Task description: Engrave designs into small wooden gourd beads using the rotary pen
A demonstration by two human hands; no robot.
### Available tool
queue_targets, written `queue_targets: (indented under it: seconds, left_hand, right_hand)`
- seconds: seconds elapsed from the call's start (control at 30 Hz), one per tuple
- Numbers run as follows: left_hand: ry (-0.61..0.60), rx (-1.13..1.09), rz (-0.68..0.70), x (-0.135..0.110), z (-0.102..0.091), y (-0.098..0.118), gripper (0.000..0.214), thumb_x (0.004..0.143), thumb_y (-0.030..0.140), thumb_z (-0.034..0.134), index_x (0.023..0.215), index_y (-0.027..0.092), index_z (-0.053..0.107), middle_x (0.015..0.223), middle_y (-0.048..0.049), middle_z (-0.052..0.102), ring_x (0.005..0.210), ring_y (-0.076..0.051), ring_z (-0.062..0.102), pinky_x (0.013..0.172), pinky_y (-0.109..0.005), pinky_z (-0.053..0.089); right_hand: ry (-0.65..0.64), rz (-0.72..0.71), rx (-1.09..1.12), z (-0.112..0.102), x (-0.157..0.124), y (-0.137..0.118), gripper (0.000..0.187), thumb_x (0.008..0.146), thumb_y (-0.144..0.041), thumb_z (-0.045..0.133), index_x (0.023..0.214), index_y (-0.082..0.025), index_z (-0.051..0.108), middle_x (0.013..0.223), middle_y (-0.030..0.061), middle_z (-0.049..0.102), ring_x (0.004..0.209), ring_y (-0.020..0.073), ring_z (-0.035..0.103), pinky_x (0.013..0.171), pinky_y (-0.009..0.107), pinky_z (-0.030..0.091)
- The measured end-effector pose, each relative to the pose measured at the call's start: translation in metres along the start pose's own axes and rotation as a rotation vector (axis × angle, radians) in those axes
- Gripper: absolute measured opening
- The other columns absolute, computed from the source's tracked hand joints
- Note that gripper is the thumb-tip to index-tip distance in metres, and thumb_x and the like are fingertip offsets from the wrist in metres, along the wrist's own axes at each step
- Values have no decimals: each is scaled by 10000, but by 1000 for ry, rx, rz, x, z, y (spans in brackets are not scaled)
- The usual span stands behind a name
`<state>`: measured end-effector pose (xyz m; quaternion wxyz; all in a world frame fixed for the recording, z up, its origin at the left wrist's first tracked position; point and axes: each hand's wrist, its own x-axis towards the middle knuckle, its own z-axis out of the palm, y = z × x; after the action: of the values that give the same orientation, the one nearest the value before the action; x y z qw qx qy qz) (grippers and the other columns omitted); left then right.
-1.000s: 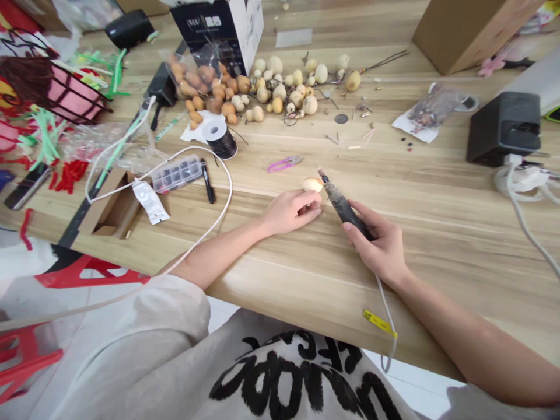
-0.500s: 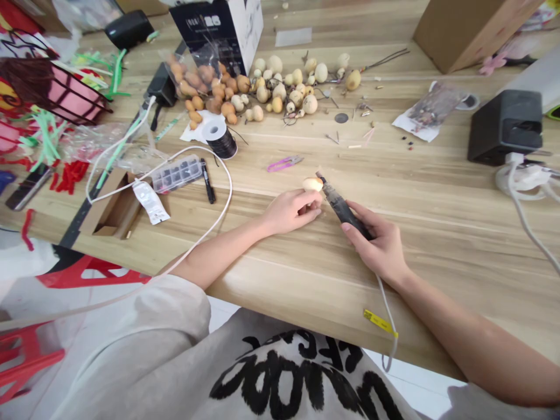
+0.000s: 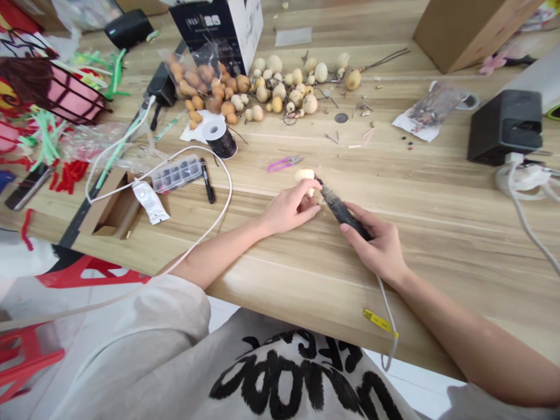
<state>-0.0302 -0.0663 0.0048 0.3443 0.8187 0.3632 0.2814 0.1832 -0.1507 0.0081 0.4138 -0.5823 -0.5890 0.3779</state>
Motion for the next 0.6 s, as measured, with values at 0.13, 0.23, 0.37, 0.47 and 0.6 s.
queue_targets:
  seconds: [0.13,0.23,0.37,0.47,0.6]
  left_hand:
    - [-23,6,18,0,-1,1,263,885,264,603,1119,213,493,832,30,660,587,-56,576,643,-199,461]
    - [-28,27,39,0,-1,2,212,893,263,601,1079,206,518,809,32,646,583,-53,563,642,-192,453]
    - [-22,65,82,1,-1,1,149,912,277,588,1037,200,560,785,27,633,585,-57,541,639,-194,442]
    - [-9,98,126,1,-2,0,126,923,290,582,999,191,597,762,18,621,596,-65,527,627,-194,429]
    - [-6,110,137,1,-2,1,139,928,303,581,992,186,619,757,12,625,605,-70,523,626,-194,426]
  right_hand:
    - [2,7,5,0,0,0,465,840,-335,671,1273,-165,687,1132,105,774,1053,313,744,943,465,598]
    - [-1,27,22,0,0,-1,467,831,-327,674,1270,-169,688,1141,98,773,1041,308,747,959,477,587]
    - [-4,26,26,0,0,-1,461,829,-320,674,1263,-166,690,1133,102,774,1030,309,748,959,477,586]
    - [-9,27,17,-1,0,-2,463,831,-317,673,1266,-158,687,1112,107,778,1013,309,752,946,474,593]
    - [-8,24,15,-1,0,-1,460,830,-306,670,1261,-147,690,1114,108,778,1003,299,754,939,465,595]
